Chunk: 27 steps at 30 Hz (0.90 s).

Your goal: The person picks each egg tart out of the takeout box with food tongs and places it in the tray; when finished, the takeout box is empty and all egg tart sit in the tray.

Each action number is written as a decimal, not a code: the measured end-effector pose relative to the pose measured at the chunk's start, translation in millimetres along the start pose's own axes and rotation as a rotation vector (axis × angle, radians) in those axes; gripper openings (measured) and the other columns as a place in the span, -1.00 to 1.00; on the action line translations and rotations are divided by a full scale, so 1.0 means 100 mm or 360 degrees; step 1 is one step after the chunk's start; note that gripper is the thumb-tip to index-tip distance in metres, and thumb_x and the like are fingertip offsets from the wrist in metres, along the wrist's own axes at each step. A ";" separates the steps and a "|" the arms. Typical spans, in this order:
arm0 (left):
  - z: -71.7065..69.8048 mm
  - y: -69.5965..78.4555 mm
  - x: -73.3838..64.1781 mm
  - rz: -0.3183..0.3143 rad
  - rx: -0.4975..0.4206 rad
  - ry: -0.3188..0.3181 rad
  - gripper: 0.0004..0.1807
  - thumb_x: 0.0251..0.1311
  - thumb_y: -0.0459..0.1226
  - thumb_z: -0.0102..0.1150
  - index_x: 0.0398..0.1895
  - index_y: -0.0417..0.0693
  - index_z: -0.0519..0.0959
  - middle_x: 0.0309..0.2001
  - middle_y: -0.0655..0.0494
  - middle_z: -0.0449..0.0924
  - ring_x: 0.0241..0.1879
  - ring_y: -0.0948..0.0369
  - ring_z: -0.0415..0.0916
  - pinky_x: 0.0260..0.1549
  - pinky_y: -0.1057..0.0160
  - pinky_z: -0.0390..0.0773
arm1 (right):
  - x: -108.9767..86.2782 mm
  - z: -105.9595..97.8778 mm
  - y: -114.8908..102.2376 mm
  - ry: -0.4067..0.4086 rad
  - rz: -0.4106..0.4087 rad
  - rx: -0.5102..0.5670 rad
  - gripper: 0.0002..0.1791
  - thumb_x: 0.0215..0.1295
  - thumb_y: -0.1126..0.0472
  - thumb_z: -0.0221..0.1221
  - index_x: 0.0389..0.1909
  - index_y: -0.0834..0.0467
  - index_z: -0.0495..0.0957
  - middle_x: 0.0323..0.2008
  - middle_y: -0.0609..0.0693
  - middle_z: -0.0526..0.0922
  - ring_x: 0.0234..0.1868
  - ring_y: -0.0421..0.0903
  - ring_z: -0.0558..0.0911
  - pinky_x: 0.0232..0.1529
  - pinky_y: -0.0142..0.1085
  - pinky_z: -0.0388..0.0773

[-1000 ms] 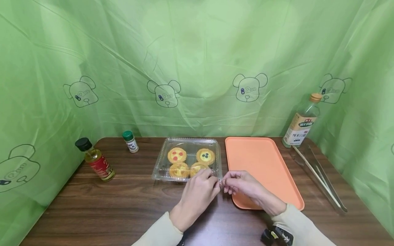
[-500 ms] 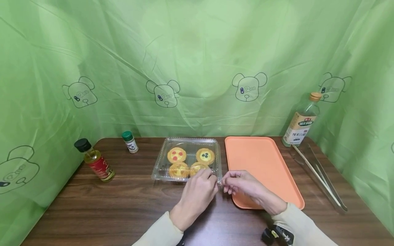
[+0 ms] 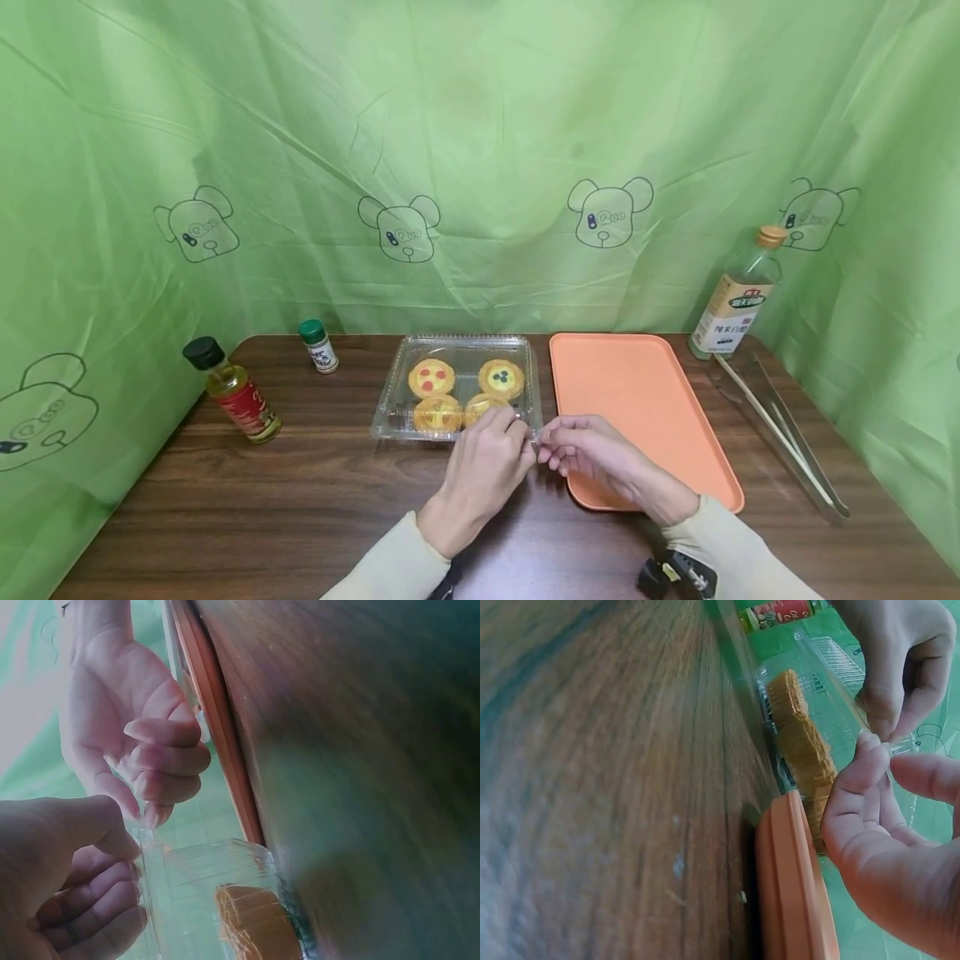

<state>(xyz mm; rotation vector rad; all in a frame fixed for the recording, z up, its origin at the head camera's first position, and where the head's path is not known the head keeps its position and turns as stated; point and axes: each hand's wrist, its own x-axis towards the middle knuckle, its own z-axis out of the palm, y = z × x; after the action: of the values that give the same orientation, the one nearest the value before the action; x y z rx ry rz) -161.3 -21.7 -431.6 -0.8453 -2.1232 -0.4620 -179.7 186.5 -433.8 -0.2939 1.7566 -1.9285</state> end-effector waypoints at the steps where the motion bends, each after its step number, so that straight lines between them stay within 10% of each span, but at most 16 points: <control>1: 0.00 0.00 0.00 -0.0005 -0.0005 0.0001 -0.83 -0.18 -0.45 0.49 -0.54 -0.11 0.66 -0.47 0.14 0.49 -0.50 0.21 0.43 -0.59 0.30 0.57 | 0.00 0.00 0.00 0.0004 0.0002 0.0014 -0.85 0.49 0.32 0.15 -0.10 0.32 0.65 -0.29 0.03 0.73 -0.33 -0.19 0.63 -0.29 -0.44 0.61; 27: 0.03 0.06 0.05 -0.0140 -0.0060 0.0200 -0.85 -0.22 -0.46 0.40 -0.56 -0.09 0.64 -0.45 0.14 0.48 -0.49 0.20 0.47 -0.58 0.30 0.55 | -0.01 0.01 -0.14 0.0130 -0.0094 -0.0211 -0.90 0.47 0.33 0.19 -0.21 0.32 0.62 -0.37 0.06 0.65 -0.35 -0.16 0.58 -0.35 -0.45 0.52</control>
<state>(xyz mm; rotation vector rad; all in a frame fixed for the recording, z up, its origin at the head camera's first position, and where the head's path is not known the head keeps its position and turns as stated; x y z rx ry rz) -161.2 -13.5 -429.7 -0.7268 -2.0470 -0.5875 -181.5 187.0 -420.0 -0.3206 1.9538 -1.8925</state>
